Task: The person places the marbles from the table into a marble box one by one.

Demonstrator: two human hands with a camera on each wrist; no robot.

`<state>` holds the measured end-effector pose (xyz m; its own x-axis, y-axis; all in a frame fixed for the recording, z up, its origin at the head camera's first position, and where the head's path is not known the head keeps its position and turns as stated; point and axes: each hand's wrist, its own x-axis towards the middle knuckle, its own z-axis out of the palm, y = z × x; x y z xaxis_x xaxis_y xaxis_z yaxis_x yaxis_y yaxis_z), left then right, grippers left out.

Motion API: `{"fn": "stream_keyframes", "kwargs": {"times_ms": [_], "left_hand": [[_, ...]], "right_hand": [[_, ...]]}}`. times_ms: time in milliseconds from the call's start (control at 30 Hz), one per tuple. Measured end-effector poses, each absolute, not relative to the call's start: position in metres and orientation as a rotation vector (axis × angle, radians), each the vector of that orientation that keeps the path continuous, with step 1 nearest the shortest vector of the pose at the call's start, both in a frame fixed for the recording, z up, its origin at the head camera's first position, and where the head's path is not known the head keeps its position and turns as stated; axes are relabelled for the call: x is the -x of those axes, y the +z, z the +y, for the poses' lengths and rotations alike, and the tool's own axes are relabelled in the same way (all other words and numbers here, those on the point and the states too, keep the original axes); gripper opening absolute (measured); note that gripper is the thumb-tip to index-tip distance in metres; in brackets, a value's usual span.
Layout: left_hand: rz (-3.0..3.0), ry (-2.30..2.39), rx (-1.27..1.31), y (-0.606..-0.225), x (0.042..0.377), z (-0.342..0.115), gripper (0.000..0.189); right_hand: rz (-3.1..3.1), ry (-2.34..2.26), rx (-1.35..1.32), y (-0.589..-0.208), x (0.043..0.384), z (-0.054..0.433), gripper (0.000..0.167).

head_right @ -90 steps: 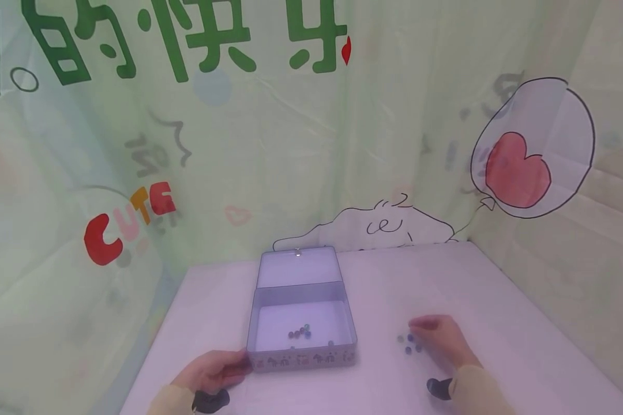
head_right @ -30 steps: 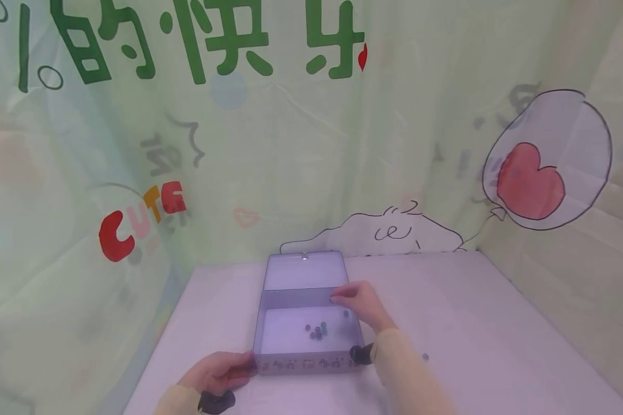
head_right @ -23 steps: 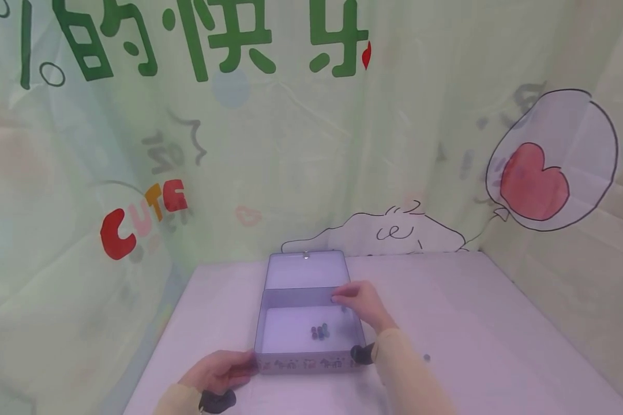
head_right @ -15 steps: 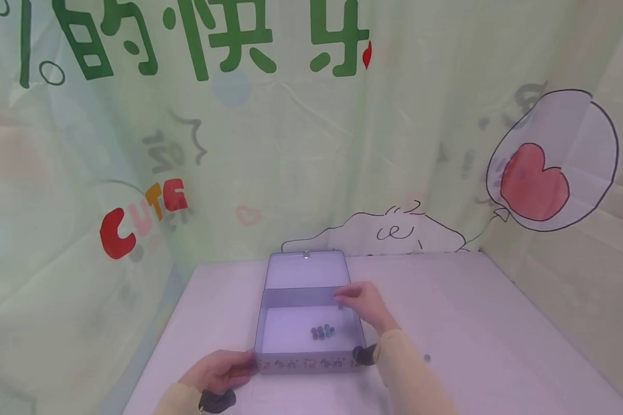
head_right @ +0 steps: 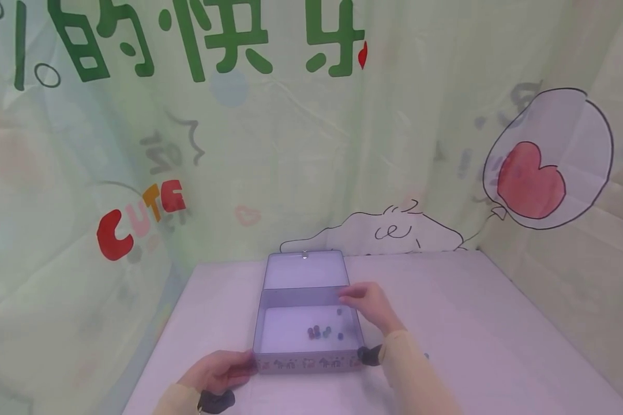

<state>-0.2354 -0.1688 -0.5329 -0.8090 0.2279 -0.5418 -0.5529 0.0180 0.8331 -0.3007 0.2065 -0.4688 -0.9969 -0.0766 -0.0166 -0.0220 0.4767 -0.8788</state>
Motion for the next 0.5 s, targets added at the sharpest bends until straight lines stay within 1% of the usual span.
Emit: {"fn": "stream_keyframes", "kwargs": {"times_ms": [267,500], "left_hand": [[1.742,1.842,0.332,-0.533,0.236,-0.167,0.041],[1.732,1.849,0.319,-0.533,0.235,-0.167,0.043]], "right_hand": [[2.753,-1.412,0.032,-0.476,0.293,0.242,0.02],[2.809,-1.321,0.03,-0.48,0.276,0.295,0.023]]}}
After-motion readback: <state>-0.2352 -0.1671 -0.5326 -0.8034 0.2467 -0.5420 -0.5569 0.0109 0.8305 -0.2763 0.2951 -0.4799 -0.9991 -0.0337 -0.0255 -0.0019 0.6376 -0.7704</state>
